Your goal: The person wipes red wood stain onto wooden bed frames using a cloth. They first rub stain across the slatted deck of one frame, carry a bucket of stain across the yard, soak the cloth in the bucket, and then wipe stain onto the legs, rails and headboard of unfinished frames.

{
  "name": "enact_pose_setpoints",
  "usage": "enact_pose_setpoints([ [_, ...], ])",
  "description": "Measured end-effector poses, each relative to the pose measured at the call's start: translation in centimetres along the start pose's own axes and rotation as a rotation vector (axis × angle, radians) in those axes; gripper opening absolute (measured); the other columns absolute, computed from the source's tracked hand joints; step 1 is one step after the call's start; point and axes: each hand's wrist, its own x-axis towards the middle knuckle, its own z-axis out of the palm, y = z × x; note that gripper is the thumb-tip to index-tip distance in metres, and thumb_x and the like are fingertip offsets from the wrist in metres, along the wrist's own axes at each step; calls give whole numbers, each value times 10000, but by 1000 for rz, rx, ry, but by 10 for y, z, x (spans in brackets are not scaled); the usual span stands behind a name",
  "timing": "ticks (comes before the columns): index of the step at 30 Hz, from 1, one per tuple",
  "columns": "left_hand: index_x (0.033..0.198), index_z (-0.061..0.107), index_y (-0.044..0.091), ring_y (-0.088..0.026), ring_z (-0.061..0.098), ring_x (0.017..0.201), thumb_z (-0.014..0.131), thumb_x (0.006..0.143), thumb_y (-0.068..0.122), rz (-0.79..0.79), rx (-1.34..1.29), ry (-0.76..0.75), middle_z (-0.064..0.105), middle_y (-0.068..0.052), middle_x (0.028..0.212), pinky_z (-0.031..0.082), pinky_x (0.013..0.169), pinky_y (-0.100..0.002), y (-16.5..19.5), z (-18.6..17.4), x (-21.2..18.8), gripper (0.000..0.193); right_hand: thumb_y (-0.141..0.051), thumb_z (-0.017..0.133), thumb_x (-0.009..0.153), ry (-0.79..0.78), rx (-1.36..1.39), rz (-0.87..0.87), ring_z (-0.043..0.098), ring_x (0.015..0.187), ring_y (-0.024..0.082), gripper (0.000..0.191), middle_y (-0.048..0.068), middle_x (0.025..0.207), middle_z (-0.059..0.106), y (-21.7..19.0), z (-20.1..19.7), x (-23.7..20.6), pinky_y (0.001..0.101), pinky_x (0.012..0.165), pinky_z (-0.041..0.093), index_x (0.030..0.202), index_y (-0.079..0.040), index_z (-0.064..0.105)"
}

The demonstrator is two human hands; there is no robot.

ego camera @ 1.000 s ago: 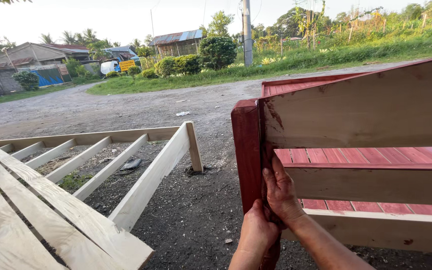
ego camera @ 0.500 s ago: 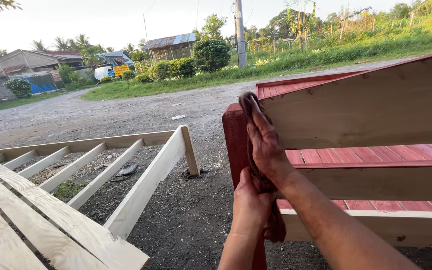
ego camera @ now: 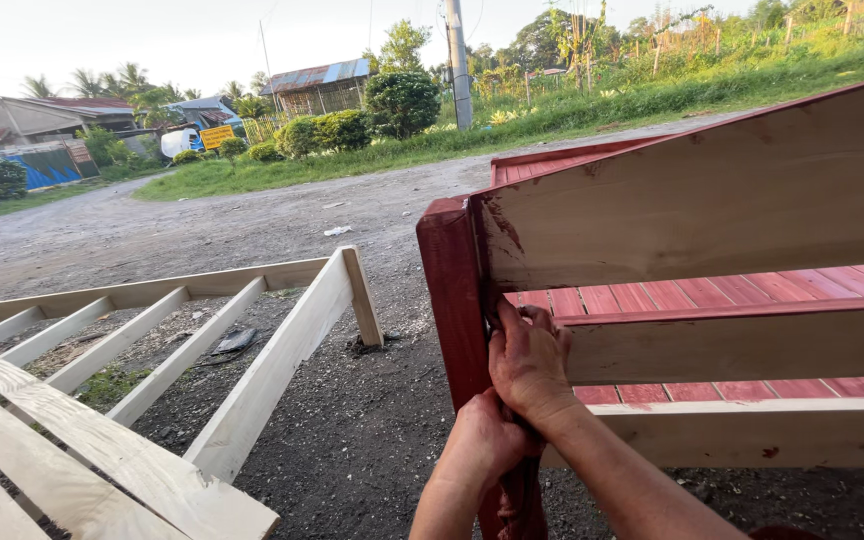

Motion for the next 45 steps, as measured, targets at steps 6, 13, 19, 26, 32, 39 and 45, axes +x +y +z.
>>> enact_pose_setpoints([
  [6,1005,675,21,-176,732,876,885,582,87,-28,-193,-130,778,-53,926,609,772,-321,-5,12,16,477,-340,535,919,-375,-183,45,532,1330,348,483,191,1146,716,-8,-35,20,607,1251,83,1355,-132,505],
  [13,1044,673,-11,-184,742,890,868,539,-26,-64,-302,-138,772,-67,973,621,777,-344,-2,10,40,541,-372,415,985,-469,-169,182,527,1325,366,434,126,1300,660,-12,-32,52,598,1229,141,1391,-310,558],
  [19,1087,673,17,-198,733,886,856,583,-29,-135,-178,-73,762,-76,977,612,780,-360,0,-12,37,538,-366,474,992,-388,54,160,694,1037,422,384,194,1108,731,6,-8,64,527,894,535,1168,-139,729],
  [26,1048,643,6,-152,671,814,857,661,15,-180,-384,-198,723,-47,903,608,718,-361,-12,1,38,442,-291,536,956,-84,435,131,696,981,444,318,238,979,720,24,4,15,512,842,556,1123,-79,705],
  [32,1061,648,28,-146,700,849,855,666,6,-143,-259,-160,747,-46,947,602,771,-334,-26,3,52,447,-296,483,986,-126,188,60,625,990,507,310,247,1018,702,13,9,40,573,831,506,1098,-97,692],
  [39,1076,635,27,-160,723,863,833,681,27,-99,-290,-184,766,-70,957,615,781,-322,-7,2,39,441,-322,514,972,-102,254,171,653,925,486,289,235,930,713,-9,-22,23,572,797,515,1050,-116,701],
  [45,1084,653,-3,-208,750,907,846,631,55,82,-231,81,778,-120,955,609,799,-357,50,-11,19,496,-263,554,1032,139,356,-73,640,933,488,247,242,896,676,-45,-64,59,525,724,518,956,-51,657],
])
